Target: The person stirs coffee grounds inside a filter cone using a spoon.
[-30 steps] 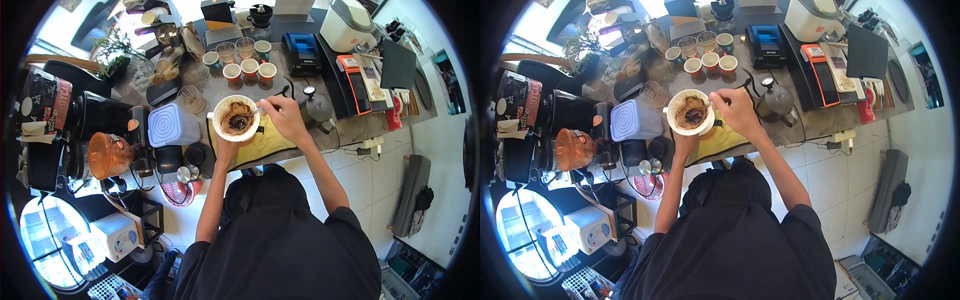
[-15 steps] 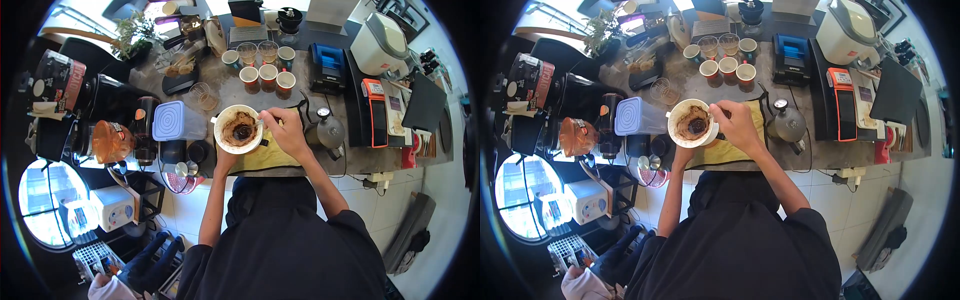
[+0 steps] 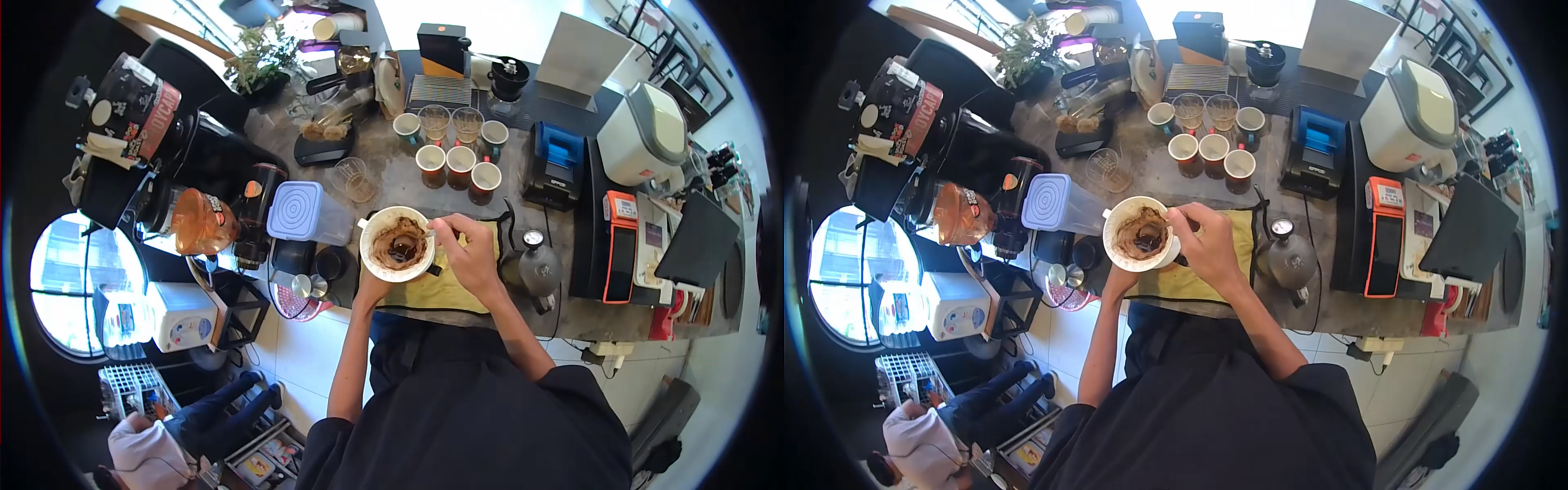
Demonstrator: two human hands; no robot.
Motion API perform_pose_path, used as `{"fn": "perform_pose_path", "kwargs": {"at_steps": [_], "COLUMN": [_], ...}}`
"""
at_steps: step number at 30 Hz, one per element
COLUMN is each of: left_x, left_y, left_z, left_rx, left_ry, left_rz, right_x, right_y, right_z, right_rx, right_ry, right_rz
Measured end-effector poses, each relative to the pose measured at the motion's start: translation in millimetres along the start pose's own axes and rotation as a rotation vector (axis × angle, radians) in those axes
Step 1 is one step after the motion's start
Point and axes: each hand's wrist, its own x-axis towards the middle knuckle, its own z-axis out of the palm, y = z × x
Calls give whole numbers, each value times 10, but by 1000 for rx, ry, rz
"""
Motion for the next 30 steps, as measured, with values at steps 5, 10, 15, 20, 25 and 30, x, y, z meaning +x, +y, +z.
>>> {"fn": "perform_pose_path", "kwargs": {"at_steps": [5, 10, 15, 20, 25, 30], "left_x": [-31, -47, -55, -56, -63, -65], "left_y": [-26, -129, -213, -69, -1, 197], "left_z": [25, -39, 14, 57, 40, 48], "left_rx": [-60, -33, -131, -173, -232, -251], "left_ry": [52, -27, 28, 15, 34, 70], "left_rz": [-32, -112, -57, -116, -217, -143], "right_x": [33, 46, 81, 119, 152, 224], "right_y": [95, 60, 75, 64, 9, -71], "right_z": [-9, -22, -4, -23, -17, 5], "right_rx": [-24, -9, -45, -128, -141, -159], "right_ry": [-31, -28, -29, -86, -94, -117], "right_rz": [1, 30, 10, 5, 36, 62]}}
